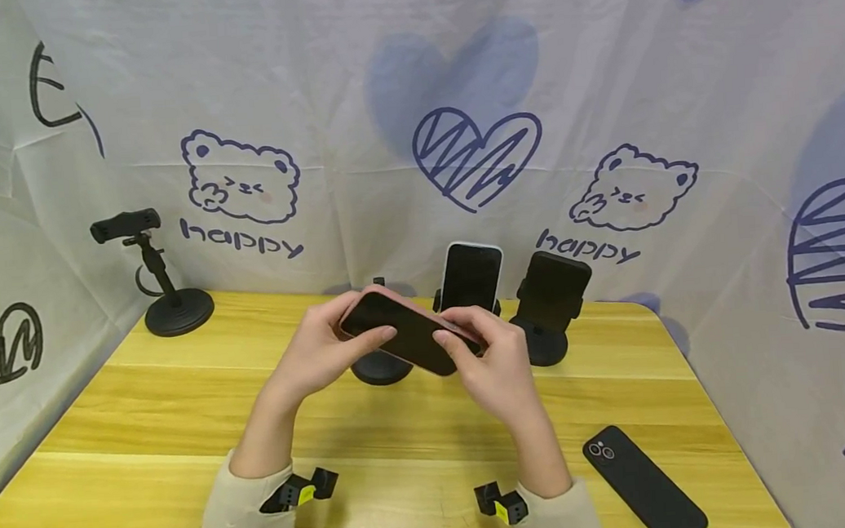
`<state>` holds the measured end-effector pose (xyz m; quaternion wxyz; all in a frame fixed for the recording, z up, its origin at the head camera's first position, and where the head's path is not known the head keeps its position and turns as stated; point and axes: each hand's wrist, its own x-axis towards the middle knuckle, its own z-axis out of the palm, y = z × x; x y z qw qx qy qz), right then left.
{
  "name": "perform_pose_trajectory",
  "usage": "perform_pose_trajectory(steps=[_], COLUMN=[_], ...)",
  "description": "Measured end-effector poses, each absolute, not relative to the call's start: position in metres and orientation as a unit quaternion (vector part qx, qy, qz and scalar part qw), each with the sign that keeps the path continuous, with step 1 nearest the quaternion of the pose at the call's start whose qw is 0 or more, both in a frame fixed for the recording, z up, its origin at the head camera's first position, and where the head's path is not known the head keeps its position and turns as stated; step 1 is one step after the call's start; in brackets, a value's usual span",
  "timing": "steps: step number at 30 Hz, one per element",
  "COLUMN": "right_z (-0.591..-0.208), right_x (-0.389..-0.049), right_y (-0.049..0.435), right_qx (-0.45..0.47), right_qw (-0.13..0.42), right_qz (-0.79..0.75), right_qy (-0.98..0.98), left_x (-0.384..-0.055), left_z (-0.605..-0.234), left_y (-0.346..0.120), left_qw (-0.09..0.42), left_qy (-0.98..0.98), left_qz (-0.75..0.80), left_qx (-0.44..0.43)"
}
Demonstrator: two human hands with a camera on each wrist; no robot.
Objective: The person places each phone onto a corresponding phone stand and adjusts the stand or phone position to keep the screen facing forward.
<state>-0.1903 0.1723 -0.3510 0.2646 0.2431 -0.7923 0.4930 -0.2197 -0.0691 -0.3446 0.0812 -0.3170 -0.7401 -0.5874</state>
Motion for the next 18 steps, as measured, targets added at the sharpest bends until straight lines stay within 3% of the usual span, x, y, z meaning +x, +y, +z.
perform_pose_trajectory(steps=[10, 18], right_z=[-0.3531, -0.3504], right_x=[-0.1906, -0.1879], right_y=[0.1681, 0.1742], right_qx=[0.193, 0.220], right_qw=[0.221, 0.167], right_qz=[0.561, 0.577], right_qy=[-0.774, -0.768], left_x=[-0.2198, -0.2197], left_z=[-0.3448, -0.3453], left_y=[-0.0698, -0.0700], left_qw=[0.086, 0.122], left_qy=[-0.724, -0.719], left_qz=[-0.615, -0.597], left_qx=[-0.301, -0.335])
